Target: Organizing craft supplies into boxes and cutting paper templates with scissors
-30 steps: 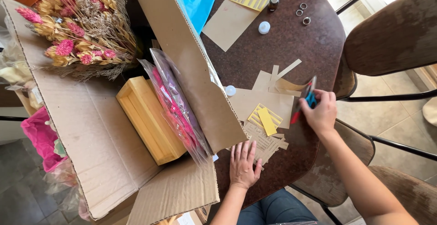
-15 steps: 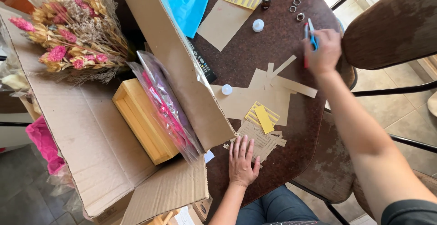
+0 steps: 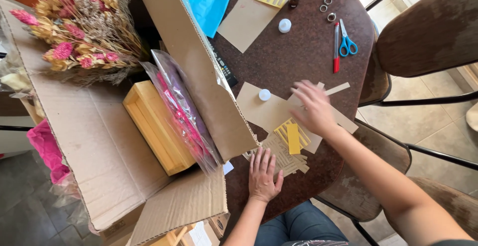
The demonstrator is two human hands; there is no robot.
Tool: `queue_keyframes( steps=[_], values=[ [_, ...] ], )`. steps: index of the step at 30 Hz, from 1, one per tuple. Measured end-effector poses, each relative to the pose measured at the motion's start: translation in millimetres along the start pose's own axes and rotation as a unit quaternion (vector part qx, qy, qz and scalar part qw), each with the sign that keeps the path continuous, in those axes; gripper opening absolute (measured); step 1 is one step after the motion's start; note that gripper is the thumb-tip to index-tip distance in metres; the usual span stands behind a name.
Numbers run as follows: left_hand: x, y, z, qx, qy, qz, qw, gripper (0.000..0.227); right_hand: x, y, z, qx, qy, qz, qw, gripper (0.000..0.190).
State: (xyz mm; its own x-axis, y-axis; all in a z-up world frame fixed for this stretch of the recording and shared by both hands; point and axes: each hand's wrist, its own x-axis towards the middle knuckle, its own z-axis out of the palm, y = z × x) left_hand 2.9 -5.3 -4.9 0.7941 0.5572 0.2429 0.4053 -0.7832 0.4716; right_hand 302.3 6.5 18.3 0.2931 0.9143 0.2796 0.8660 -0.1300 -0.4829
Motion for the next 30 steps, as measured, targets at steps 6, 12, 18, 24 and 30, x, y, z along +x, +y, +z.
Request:
queue_keyframes(
  steps=[6,12,18,24,30],
  values=[
    [0.6,2.0,-0.3,0.016,-0.003,0.004,1.0,0.052,53.6,-16.0,82.2,0.017,-0.003,-0.06,0.998,0.037],
    [5.6,3.9,-6.6,0.014,0.0,0.004,1.0,0.05,109.9,55.7,56.0,-0.077,0.095,0.03,0.992,0.035],
    [1.7,0.9,-3.1,0.01,-0.008,-0.005,1.0,0.05,125.0,71.6,24.5,-0.036,0.113,0.092,0.989,0.054],
    [-5.0,-2.1,4.2,-0.007,-0.009,-0.013,1.0,0.054,6.2,-24.9,63.9,0.139,-0.116,-0.342,0.922,0.057],
    [0.9,0.9,-2.3,0.003,-0.001,-0.005,1.0,0.052,58.1,20.5,77.4,0.0,-0.07,-0.167,0.983,0.074]
  ],
)
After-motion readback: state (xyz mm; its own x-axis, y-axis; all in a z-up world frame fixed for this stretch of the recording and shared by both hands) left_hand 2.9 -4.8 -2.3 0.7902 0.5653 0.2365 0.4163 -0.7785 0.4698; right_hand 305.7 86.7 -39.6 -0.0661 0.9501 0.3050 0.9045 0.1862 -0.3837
